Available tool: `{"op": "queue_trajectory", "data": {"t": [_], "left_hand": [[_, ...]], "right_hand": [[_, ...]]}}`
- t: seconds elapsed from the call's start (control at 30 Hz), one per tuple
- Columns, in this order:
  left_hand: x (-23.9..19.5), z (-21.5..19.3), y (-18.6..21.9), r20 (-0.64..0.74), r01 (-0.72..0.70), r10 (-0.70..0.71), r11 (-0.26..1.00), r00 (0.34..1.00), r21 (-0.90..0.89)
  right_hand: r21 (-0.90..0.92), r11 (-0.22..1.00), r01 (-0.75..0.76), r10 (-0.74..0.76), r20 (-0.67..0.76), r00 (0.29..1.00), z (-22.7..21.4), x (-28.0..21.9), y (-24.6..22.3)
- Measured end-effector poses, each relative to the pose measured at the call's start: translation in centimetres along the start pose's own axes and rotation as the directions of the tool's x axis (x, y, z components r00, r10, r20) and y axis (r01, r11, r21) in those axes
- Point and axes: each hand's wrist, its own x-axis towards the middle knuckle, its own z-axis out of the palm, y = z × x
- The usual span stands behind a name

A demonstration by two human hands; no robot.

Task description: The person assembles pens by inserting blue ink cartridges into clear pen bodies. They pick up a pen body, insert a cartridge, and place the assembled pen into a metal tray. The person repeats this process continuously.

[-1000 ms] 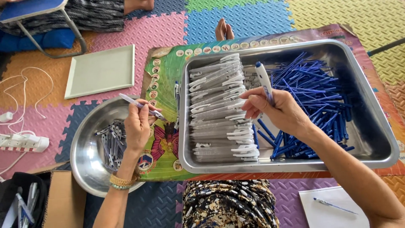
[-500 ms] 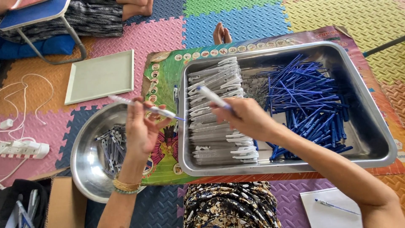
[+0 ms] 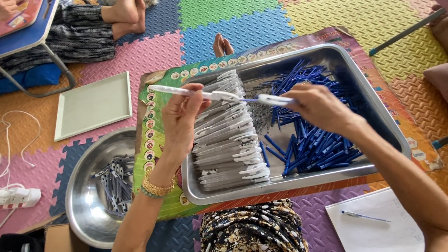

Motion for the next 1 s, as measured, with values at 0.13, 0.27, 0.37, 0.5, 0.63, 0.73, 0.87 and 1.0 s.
{"op": "queue_trajectory", "data": {"t": [0.13,0.27,0.37,0.5,0.63,0.73,0.87,1.0], "left_hand": [[1.6,1.4,0.9,0.076,-0.036,0.037,0.999,0.996,-0.009],[2.2,2.0,1.5,0.179,-0.067,0.074,0.997,0.981,-0.046],[2.3,2.0,2.1,0.260,-0.113,0.047,0.963,0.964,0.246],[3.3,1.7,3.6,0.310,-0.162,0.011,0.871,0.951,0.464],[1.4,-0.3,1.2,0.410,-0.031,-0.150,0.915,0.900,0.402],[0.7,-2.6,-1.1,0.297,0.350,-0.411,0.906,0.862,0.238],[0.9,-4.1,-2.5,0.185,0.422,-0.482,0.860,0.857,0.286],[1.2,-5.6,-2.9,0.208,0.240,-0.357,0.866,0.911,0.438]], "right_hand": [[-0.234,0.971,-0.055,0.047,-0.040,0.998,-2.8,-1.6,3.8],[-0.467,0.870,-0.155,0.176,0.001,0.984,-4.4,-2.8,5.5],[-0.578,0.805,-0.134,0.144,-0.029,0.989,-4.8,-3.3,6.6],[-0.605,0.784,-0.142,0.132,-0.061,0.989,-5.3,-3.7,7.1],[-0.575,0.812,-0.103,0.087,-0.056,0.995,-5.1,-4.0,6.7],[-0.584,0.803,-0.119,0.092,-0.074,0.993,-4.7,-4.5,7.9],[-0.506,0.855,-0.112,0.088,-0.072,0.994,-4.1,-4.7,8.5],[-0.423,0.902,-0.084,0.050,-0.091,0.995,-4.1,-4.8,7.9]]}}
